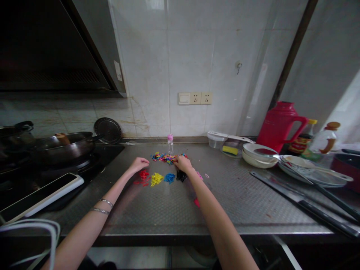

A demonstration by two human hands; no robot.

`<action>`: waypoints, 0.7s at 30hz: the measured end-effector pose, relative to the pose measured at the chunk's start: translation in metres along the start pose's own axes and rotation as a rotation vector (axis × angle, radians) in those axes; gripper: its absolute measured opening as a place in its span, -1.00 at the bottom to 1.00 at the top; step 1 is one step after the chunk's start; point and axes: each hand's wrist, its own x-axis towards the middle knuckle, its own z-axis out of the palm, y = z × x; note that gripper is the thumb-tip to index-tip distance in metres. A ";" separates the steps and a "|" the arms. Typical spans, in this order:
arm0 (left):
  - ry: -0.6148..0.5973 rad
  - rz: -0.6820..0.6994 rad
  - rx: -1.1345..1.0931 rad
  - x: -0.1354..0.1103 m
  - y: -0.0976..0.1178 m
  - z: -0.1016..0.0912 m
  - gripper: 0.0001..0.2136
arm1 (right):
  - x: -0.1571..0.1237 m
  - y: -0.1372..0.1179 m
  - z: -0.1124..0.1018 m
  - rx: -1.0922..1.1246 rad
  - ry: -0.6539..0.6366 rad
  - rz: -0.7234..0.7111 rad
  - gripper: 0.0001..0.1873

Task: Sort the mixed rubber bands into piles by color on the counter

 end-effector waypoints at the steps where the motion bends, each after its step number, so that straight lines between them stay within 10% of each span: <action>1: -0.001 0.003 -0.005 0.000 -0.001 0.000 -0.82 | -0.001 0.000 0.000 0.007 0.002 0.003 -0.75; 8: -0.007 0.024 0.005 0.003 -0.007 0.003 -0.78 | 0.000 -0.004 -0.006 0.132 0.005 0.005 -0.81; 21: 0.005 0.051 -0.042 0.003 -0.009 0.007 -0.81 | -0.013 -0.067 -0.003 0.550 0.027 -0.426 -0.85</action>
